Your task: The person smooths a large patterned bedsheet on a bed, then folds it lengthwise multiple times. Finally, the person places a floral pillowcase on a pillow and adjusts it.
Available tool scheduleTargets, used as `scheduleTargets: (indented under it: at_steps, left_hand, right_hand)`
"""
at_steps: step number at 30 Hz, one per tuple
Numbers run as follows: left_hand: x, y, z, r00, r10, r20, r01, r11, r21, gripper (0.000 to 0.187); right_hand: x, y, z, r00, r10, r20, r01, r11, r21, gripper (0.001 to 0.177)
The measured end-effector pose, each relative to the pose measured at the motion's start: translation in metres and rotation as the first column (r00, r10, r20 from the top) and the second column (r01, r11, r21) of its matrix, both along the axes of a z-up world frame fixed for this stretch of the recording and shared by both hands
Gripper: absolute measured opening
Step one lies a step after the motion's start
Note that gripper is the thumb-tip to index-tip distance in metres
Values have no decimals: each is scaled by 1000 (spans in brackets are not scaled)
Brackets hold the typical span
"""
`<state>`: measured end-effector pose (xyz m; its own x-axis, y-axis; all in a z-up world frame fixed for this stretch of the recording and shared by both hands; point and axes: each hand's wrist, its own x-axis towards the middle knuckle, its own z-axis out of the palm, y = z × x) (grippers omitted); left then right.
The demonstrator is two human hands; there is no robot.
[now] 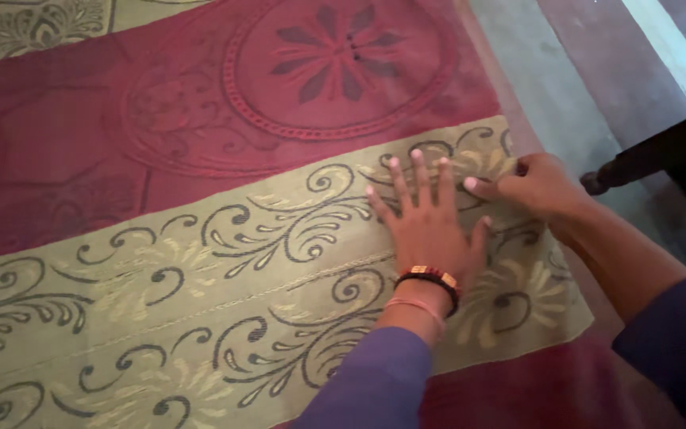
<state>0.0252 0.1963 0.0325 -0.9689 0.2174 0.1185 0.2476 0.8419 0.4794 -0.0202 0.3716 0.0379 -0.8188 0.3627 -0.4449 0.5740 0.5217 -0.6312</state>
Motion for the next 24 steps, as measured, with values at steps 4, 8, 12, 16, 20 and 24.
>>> scheduleTargets:
  at_steps: [4,8,12,16,20,24]
  left_hand:
    - [1,-1,-9,997,-7,-82,5,1000,-18,96]
    - [3,9,-16,994,30,-109,-30,1000,1,92]
    - [4,18,-19,990,80,-120,-76,997,31,86]
    - [3,17,-13,991,66,-116,-63,998,28,89]
    - [4,20,-4,993,59,-105,-56,998,35,93]
    - [4,19,-8,991,26,-132,-13,995,95,91]
  right_hand:
    - [-6,7,2,984,149,-96,-161,979,-125,57]
    - [-19,11,7,966,145,212,-121,985,-125,66]
    - [-22,6,5,938,199,285,-173,978,-113,77]
    - [-9,7,-1,941,262,215,-221,955,-195,71]
    - [-5,13,-4,945,234,227,-129,908,-399,56]
    - [7,18,-5,957,193,215,14,711,-703,54]
